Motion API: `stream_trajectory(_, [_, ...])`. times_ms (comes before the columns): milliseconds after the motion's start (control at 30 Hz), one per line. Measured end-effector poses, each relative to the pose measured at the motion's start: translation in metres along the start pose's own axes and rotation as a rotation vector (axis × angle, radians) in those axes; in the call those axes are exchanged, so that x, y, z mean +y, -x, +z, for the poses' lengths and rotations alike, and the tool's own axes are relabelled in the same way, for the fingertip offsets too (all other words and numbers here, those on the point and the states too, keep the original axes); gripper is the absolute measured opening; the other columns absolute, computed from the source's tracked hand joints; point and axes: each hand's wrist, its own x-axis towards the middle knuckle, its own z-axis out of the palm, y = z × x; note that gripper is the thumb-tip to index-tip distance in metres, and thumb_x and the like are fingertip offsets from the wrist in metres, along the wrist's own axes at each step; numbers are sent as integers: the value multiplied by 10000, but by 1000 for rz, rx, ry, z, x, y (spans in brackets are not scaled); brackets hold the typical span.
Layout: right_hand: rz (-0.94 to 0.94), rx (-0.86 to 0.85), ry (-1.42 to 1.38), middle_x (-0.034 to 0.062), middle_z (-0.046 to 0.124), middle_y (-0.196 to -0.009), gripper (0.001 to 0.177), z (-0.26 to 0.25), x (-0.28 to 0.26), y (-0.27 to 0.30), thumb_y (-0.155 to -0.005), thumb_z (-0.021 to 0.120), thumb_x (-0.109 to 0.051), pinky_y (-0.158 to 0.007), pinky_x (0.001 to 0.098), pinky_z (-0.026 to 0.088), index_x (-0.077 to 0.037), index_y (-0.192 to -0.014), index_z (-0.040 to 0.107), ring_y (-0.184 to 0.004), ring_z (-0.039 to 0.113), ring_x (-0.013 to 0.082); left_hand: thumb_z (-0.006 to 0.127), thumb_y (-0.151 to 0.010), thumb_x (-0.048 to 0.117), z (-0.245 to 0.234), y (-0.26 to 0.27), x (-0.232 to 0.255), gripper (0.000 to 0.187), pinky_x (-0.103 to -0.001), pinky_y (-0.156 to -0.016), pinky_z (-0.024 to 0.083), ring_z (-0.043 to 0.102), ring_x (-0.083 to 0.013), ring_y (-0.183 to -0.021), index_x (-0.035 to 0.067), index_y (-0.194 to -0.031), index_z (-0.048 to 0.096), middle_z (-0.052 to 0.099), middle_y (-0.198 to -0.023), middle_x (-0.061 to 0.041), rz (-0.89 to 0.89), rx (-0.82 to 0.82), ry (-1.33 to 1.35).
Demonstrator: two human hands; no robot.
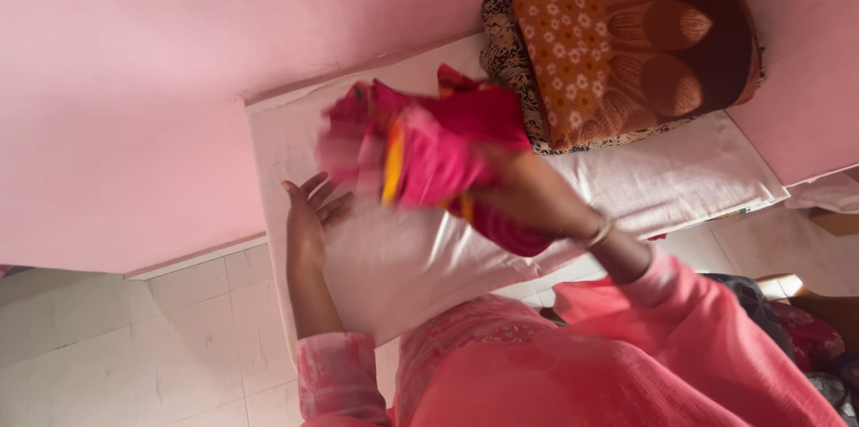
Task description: The person folds a pink floral blanket on a white surface and then places another folded pink blanket on top of it.
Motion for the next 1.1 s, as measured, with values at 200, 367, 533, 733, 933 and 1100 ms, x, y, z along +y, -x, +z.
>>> stream_trajectory(200, [241,167,-862,125,726,-1181,331,-82,-18,33,-1001,677,-106,-927,334,589,22,-1305,658,-1042,712,177,303,-991,624,42,35,-51,804,-486,-1089,442,511,-331,-1351,66,-1569,315,392,-1617,-140,153,-185,152])
stream_trajectory(367, [322,140,-1076,126,714,-1213,352,-86,10,80,-1013,635,-153,-940,337,577,13,-1323,642,-1064,704,185,329,-986,585,113,103,-55,769,-486,-1077,450,524,-330,-1325,58,-1545,334,413,-1584,-145,190,-230,221])
stream_trajectory(533, [535,81,-1298,128,699,-1254,386,-62,55,147,-1027,582,-212,-957,342,561,2,-1346,621,-1092,695,195,355,-981,545,175,193,-62,734,-486,-1064,458,537,-329,-1298,49,-1521,353,433,-1552,-150,193,-286,268])
stream_trajectory(733, [628,412,-1364,129,681,-1302,433,-69,98,221,-1044,518,-282,-978,347,543,-11,-1373,597,-1125,685,208,386,-975,498,166,223,-41,692,-486,-1049,468,553,-328,-1266,39,-1492,376,458,-1512,-156,245,-229,340])
stream_trajectory(933, [643,394,-866,178,627,-1400,547,-51,90,271,-1020,540,-270,-1069,353,465,64,-1452,515,-1255,599,240,418,-969,450,176,266,-51,650,-485,-1034,478,568,-326,-1234,28,-1463,399,483,-1473,-162,305,-182,401])
stream_trajectory(1100, [298,321,-697,130,541,-1543,581,-18,45,311,-1117,395,-366,-1191,282,381,25,-1546,423,-1427,508,178,444,-963,411,196,302,-87,616,-485,-1022,487,581,-325,-1207,20,-1439,418,504,-1440,-167,193,-299,411])
